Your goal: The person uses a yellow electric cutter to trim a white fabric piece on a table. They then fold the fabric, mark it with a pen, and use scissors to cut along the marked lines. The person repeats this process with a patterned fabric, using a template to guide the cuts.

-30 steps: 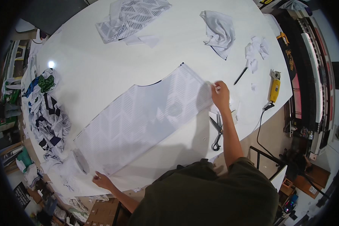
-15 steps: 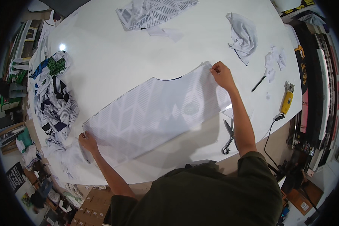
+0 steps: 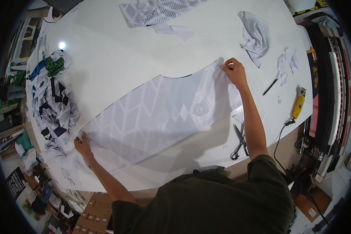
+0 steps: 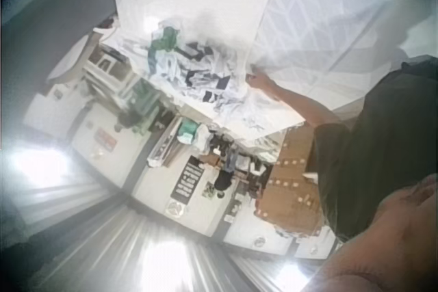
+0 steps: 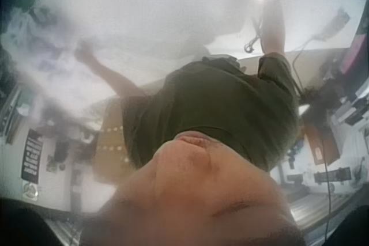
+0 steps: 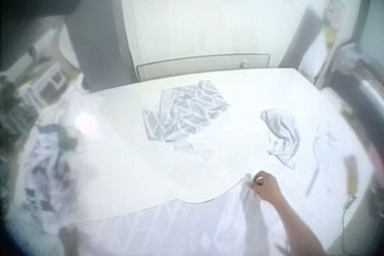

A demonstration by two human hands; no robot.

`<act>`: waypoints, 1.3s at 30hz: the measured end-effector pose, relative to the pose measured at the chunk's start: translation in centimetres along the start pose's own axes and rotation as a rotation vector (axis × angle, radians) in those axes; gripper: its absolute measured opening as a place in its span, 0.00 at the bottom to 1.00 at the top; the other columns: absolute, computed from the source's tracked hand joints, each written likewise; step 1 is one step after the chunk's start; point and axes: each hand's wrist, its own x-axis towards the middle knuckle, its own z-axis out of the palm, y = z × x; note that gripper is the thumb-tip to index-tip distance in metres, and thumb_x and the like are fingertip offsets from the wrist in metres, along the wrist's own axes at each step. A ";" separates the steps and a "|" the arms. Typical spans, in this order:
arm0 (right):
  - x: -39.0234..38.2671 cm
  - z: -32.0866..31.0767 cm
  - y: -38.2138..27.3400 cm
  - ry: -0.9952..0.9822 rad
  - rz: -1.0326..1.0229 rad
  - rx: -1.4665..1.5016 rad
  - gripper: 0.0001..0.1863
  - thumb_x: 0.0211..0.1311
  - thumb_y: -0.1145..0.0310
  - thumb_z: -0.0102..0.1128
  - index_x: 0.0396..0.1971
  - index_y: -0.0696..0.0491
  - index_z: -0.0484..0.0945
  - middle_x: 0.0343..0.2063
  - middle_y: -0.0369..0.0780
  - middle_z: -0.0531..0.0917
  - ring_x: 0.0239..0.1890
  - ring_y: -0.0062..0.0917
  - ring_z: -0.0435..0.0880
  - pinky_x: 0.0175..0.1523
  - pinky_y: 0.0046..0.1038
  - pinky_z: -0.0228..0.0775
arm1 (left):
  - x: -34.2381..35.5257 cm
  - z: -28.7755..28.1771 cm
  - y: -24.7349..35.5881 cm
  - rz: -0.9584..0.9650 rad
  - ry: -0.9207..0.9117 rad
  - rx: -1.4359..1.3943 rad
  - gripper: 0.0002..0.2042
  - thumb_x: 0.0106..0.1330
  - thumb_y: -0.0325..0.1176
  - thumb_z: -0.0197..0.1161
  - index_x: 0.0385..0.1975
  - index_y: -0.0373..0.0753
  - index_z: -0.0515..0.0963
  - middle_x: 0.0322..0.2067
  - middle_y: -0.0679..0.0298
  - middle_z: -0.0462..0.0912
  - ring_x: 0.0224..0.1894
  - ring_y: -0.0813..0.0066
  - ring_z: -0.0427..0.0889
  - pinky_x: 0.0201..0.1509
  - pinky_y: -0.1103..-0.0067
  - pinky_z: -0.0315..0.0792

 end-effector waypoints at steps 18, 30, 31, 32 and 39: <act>0.8 0.7 -0.3 0.059 -0.027 0.007 0.21 0.56 0.60 0.75 0.43 0.60 0.84 0.36 0.50 0.90 0.39 0.34 0.90 0.46 0.32 0.80 | 2.4 1.2 0.3 0.037 -0.057 -0.121 0.20 0.66 0.31 0.74 0.50 0.23 0.76 0.43 0.53 0.86 0.44 0.71 0.84 0.51 0.80 0.75; 1.3 1.1 0.4 0.166 -0.040 0.058 0.15 0.57 0.62 0.73 0.38 0.57 0.84 0.33 0.47 0.90 0.36 0.32 0.89 0.44 0.31 0.78 | 2.5 2.0 0.7 0.062 0.009 0.018 0.24 0.64 0.36 0.76 0.49 0.21 0.77 0.45 0.49 0.87 0.43 0.68 0.85 0.50 0.78 0.77; 1.0 1.4 0.0 0.162 -0.030 0.063 0.15 0.57 0.62 0.73 0.38 0.57 0.85 0.33 0.47 0.90 0.36 0.32 0.89 0.45 0.31 0.78 | 2.4 1.4 0.6 0.047 0.011 0.021 0.24 0.65 0.37 0.76 0.48 0.21 0.78 0.44 0.49 0.87 0.43 0.68 0.85 0.49 0.78 0.78; 0.9 1.4 -0.2 0.159 -0.021 0.067 0.15 0.57 0.62 0.72 0.38 0.57 0.85 0.33 0.48 0.90 0.36 0.33 0.89 0.45 0.32 0.78 | 2.7 1.4 0.0 0.072 0.012 0.004 0.24 0.65 0.37 0.76 0.48 0.21 0.78 0.44 0.50 0.87 0.43 0.69 0.85 0.49 0.78 0.77; 0.7 2.1 -0.2 0.234 -0.027 0.031 0.14 0.60 0.63 0.70 0.40 0.57 0.83 0.33 0.49 0.90 0.34 0.37 0.89 0.44 0.33 0.78 | 3.2 1.9 -0.2 0.090 -0.013 -0.089 0.21 0.66 0.37 0.75 0.46 0.24 0.77 0.40 0.53 0.86 0.40 0.72 0.84 0.47 0.79 0.77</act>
